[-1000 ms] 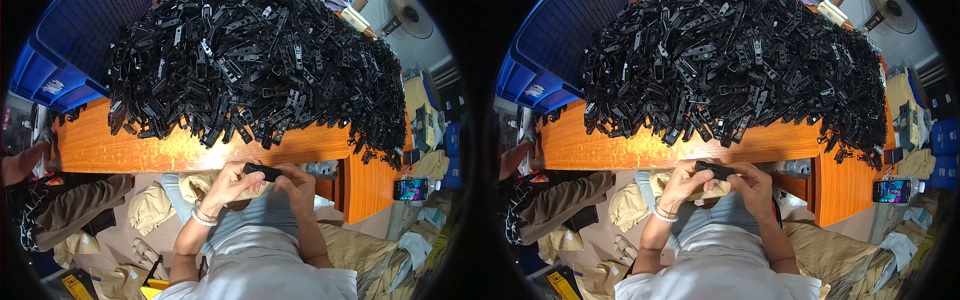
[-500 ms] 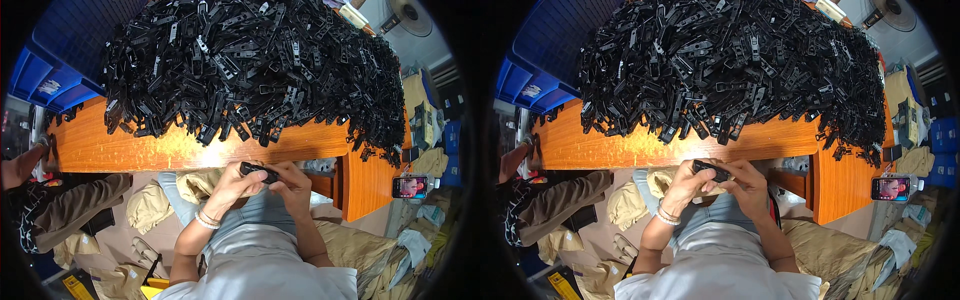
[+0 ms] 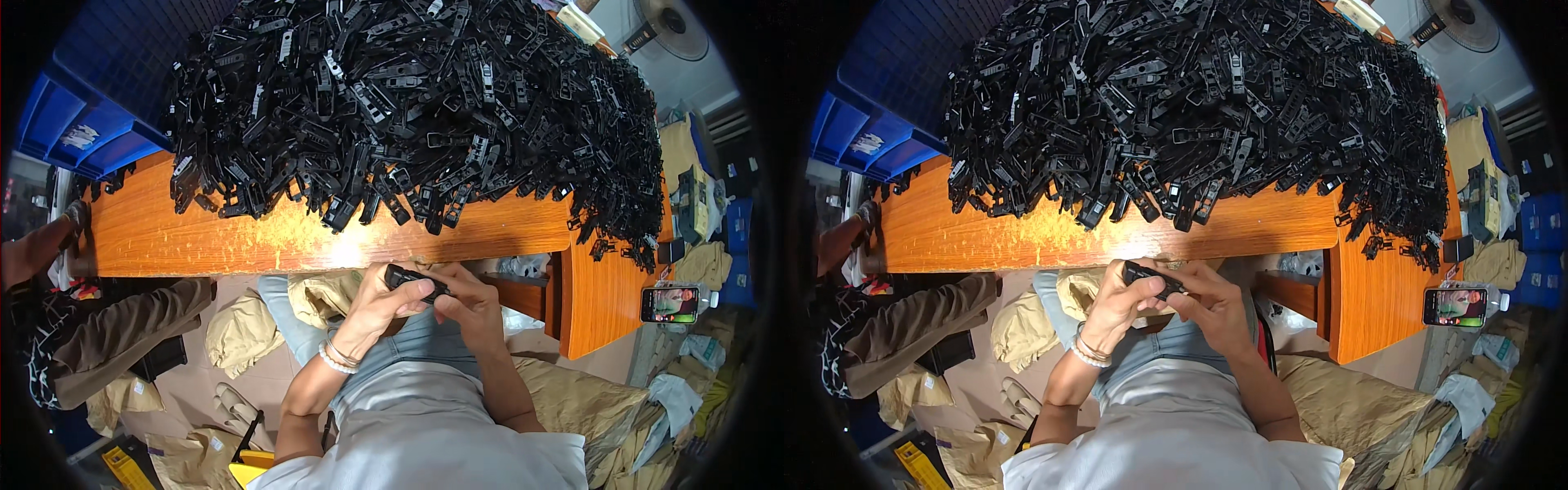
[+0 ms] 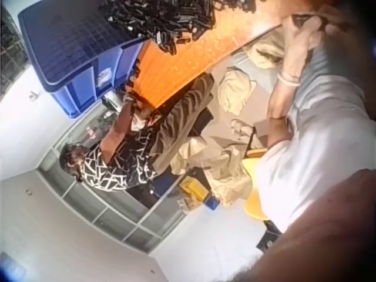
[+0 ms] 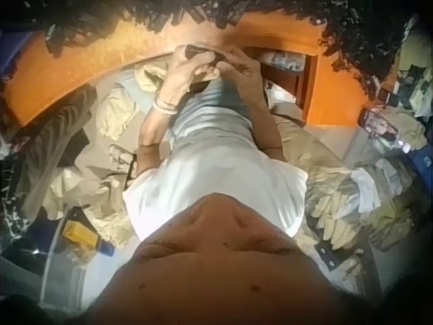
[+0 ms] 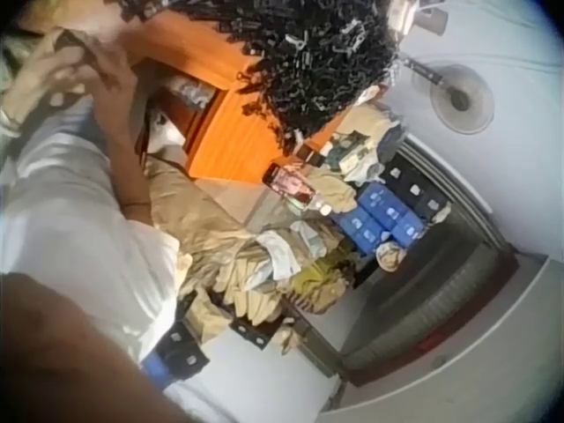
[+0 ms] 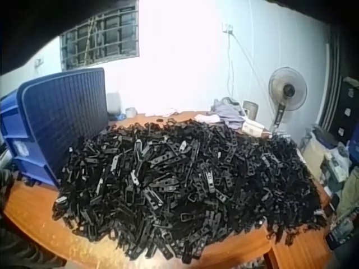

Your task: Sort through a large pile of black plastic components on a desk for assembly or packaging.

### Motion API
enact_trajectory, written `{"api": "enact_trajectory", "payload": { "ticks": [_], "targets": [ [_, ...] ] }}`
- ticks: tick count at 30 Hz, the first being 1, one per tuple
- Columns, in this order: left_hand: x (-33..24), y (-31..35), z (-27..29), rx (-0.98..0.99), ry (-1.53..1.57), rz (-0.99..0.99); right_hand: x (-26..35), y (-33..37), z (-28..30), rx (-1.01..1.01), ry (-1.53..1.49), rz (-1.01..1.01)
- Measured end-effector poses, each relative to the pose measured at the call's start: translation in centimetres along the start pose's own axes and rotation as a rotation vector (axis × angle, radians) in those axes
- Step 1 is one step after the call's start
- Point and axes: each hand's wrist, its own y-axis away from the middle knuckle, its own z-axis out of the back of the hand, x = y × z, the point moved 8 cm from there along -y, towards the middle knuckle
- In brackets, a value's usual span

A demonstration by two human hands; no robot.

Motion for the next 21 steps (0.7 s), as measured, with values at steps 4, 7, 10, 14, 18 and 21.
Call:
{"api": "enact_trajectory", "payload": {
  "ticks": [4, 7, 10, 14, 18, 21],
  "targets": [
    [0.8, -0.1, 0.8, -0.048, 0.026, 0.017, -0.4, 0.1, -0.3, -0.03, -0.034, -0.003],
    [0.8, -0.4, 1.2, -0.003, -0.047, 0.016, -0.8, 0.2, 0.1, -0.059, -0.025, -0.05],
    [0.8, -0.7, 1.1, 0.033, -0.07, 0.011, -0.8, 0.2, 0.4, -0.015, -0.031, -0.006],
    [1.4, -0.3, 1.1, 0.054, 0.007, 0.032, -0.9, 0.0, 0.2, 0.01, -0.051, -0.067],
    [1.5, 0.1, 1.0, 0.018, 0.046, 0.057, -1.3, 0.0, -0.5, 0.069, -0.12, -0.095],
    [0.6, 0.4, 1.5, -0.057, -0.042, 0.013, -1.9, -0.2, -0.4, 0.072, -0.118, -0.1]
  ]
}}
